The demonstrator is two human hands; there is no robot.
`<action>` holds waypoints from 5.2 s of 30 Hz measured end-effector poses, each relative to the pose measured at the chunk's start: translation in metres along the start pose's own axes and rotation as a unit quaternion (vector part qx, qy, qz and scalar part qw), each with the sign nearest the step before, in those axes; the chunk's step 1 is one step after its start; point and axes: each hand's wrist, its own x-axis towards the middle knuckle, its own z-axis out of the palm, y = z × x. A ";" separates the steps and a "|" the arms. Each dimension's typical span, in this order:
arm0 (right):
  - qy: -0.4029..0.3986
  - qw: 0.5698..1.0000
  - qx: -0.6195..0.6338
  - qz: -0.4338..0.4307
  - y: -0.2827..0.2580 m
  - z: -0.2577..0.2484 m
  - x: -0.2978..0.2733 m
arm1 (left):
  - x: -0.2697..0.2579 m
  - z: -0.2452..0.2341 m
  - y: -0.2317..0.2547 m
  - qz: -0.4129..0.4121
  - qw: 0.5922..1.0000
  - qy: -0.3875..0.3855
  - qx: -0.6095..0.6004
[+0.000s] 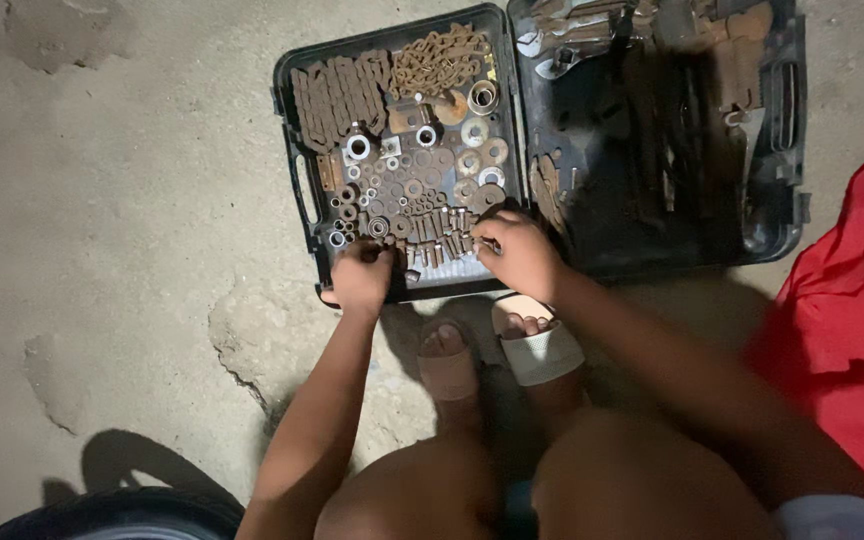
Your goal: The person sits on the floor and organizes small metal parts inside an open toolbox. They pick up and place down various nuts, bolts, and washers, arranging them into neat rows within the toolbox compartments.
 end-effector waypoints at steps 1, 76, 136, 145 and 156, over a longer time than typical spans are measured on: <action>0.000 1.000 -0.004 -0.001 -0.001 0.000 0.000 | 0.000 0.003 -0.004 0.018 1.000 0.012 -0.023; 0.026 0.996 0.083 0.035 -0.004 -0.008 -0.004 | -0.019 -0.018 0.016 0.063 0.990 0.028 0.121; 0.013 0.895 -0.418 -0.155 0.010 -0.028 0.017 | -0.067 0.005 0.059 0.256 0.964 -0.003 0.076; 0.031 0.857 -0.482 -0.180 0.014 -0.015 0.015 | -0.068 0.007 0.060 0.248 0.963 -0.019 0.102; 0.069 0.917 -0.362 -0.152 0.025 -0.016 0.016 | -0.072 0.009 0.066 0.311 0.943 -0.035 0.114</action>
